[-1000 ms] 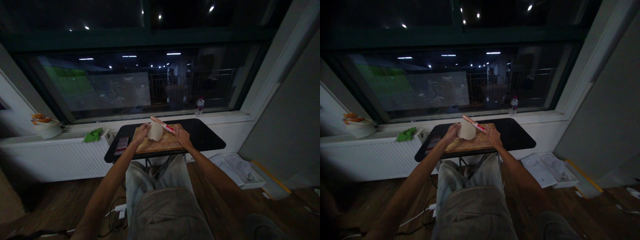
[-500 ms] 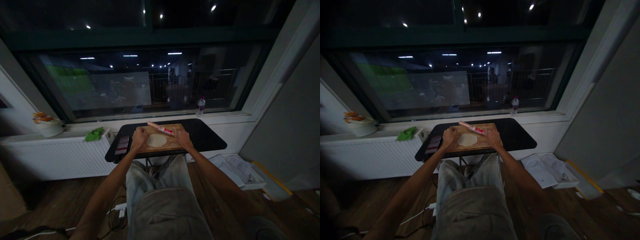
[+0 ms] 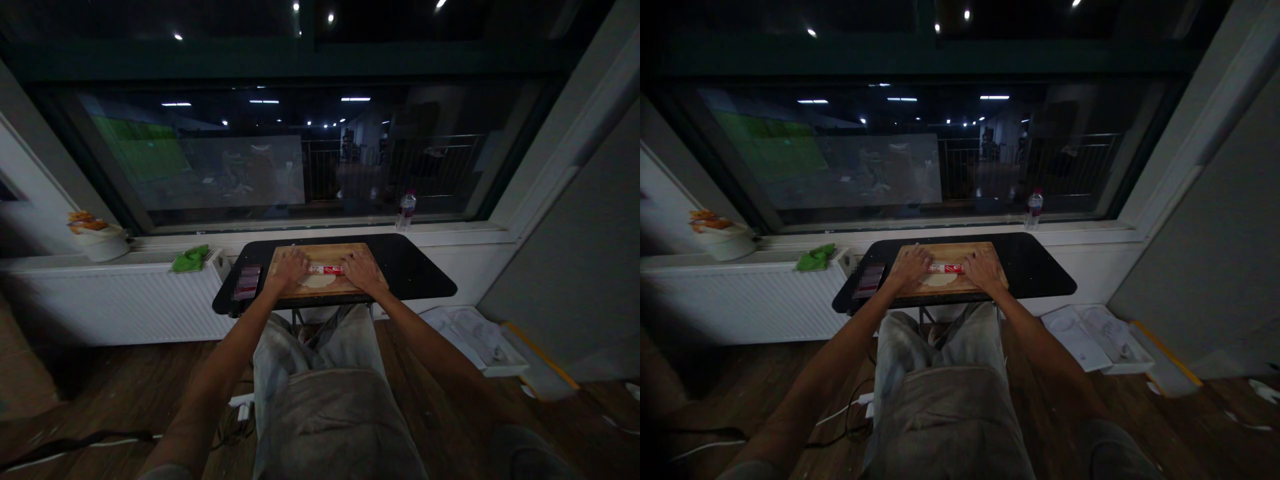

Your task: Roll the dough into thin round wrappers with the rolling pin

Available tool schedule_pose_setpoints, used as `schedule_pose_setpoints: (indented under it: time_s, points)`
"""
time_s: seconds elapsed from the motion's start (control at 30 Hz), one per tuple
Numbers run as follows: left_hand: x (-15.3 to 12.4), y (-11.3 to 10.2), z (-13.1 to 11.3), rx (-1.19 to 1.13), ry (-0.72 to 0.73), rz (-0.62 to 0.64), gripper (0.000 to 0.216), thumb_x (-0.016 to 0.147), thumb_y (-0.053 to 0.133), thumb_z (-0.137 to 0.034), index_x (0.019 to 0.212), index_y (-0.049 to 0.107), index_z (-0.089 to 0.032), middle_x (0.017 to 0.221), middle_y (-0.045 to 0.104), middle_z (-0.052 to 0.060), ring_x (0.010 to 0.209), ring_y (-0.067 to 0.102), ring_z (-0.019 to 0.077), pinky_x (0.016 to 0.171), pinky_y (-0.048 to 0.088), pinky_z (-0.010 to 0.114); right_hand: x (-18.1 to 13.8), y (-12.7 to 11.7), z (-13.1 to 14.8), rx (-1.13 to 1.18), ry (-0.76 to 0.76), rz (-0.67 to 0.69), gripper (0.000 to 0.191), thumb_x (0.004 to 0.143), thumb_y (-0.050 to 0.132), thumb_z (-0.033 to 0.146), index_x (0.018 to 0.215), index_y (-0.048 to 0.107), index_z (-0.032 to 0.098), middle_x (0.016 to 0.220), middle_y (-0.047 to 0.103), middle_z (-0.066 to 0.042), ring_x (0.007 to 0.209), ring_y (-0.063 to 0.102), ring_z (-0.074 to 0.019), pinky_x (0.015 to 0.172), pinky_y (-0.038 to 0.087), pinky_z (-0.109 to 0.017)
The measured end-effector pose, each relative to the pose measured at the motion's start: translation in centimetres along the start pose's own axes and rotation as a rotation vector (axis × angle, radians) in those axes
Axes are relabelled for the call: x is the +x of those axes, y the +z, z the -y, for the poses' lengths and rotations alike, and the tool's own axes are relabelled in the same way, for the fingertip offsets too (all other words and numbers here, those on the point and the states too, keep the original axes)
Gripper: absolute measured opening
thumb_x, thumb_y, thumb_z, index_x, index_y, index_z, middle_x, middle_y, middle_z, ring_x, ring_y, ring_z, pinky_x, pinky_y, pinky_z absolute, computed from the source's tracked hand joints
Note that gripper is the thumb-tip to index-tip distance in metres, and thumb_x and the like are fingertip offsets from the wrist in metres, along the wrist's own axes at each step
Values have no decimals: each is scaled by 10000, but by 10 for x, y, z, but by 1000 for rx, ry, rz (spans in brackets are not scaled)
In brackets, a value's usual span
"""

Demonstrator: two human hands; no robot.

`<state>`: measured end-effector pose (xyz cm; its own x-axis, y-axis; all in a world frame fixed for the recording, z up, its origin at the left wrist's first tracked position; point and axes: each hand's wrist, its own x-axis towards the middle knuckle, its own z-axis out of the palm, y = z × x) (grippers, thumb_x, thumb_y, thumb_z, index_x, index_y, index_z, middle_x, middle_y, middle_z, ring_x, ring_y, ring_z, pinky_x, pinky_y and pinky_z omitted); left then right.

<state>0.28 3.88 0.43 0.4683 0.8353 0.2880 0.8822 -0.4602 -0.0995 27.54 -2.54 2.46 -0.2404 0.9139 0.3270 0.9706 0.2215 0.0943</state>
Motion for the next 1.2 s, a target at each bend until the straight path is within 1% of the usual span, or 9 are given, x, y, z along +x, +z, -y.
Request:
schedule_pose_setpoints:
  time_s: [0.1, 0.23, 0.37, 0.47, 0.6, 0.7, 0.83, 1.0, 1.2]
  points:
    - [-11, 2, 2, 25, 99, 13, 415, 1106, 511, -288, 1475, 683, -205, 1615, 649, 176, 1617, 480, 387, 1289, 426, 612, -9, -7, 5, -32, -31, 60, 444, 1183, 385, 282, 1304, 792, 150, 1352, 788, -197, 1292, 713, -323, 1074, 529, -398]
    - [-21, 3, -2, 3, 77, 4, 444, 1106, 400, -199, 1403, 725, -142, 1579, 679, 200, 1543, 566, 354, 1309, 423, 586, -25, -16, 14, -28, 12, 79, 504, 1200, 315, 307, 1402, 743, 133, 1347, 803, -210, 1204, 768, -318, 1000, 553, -384]
    - [-26, -1, -6, 31, 79, 32, 435, 1124, 376, -197, 1318, 759, -125, 1504, 734, 188, 1515, 599, 332, 1300, 457, 501, -37, -15, 23, 18, 103, 37, 541, 1210, 275, 313, 1390, 751, 129, 1332, 821, -198, 1210, 777, -302, 1038, 543, -375]
    - [-37, -5, -8, 24, 89, 28, 438, 1143, 374, -227, 1340, 753, -133, 1564, 702, 182, 1528, 597, 318, 1294, 474, 479, -45, -6, 27, 64, 135, -44, 528, 1203, 306, 313, 1424, 752, 134, 1387, 811, -185, 1265, 762, -306, 1101, 528, -400]
    - [-53, -7, -13, -67, 13, -41, 521, 1176, 316, -273, 1525, 668, -114, 1654, 645, 166, 1606, 534, 298, 1314, 462, 453, -59, 10, 28, 100, 75, -169, 556, 1193, 318, 295, 1573, 675, 101, 1560, 720, -194, 1415, 688, -318, 1201, 482, -455]
    - [-61, -5, -17, -122, -49, -84, 568, 1190, 278, -310, 1593, 626, -115, 1670, 636, 151, 1635, 504, 291, 1348, 428, 465, -71, 17, 28, 108, 5, -224, 553, 1198, 323, 283, 1600, 655, 100, 1609, 684, -182, 1467, 648, -315, 1245, 438, -471]
    - [-68, 1, -20, -162, -79, -108, 592, 1189, 262, -319, 1592, 636, -99, 1687, 618, 156, 1648, 492, 290, 1389, 384, 471, -83, 18, 29, 135, 5, -234, 518, 1204, 372, 287, 1627, 642, 155, 1594, 704, -154, 1455, 650, -302, 1252, 415, -464]
    - [-76, 6, -20, -209, -59, -152, 561, 1180, 327, -329, 1613, 630, -143, 1680, 626, 151, 1646, 498, 308, 1392, 396, 535, -91, 16, 29, 173, -16, -213, 482, 1187, 437, 255, 1604, 677, 225, 1528, 756, -128, 1413, 673, -284, 1236, 426, -455]
    - [-91, 8, -24, -239, -75, -189, 577, 1198, 283, -346, 1639, 588, -133, 1711, 597, 138, 1662, 476, 273, 1408, 375, 489, -100, 20, 27, 205, -53, -255, 470, 1187, 439, 255, 1568, 714, 263, 1526, 762, -92, 1423, 669, -269, 1263, 419, -462]
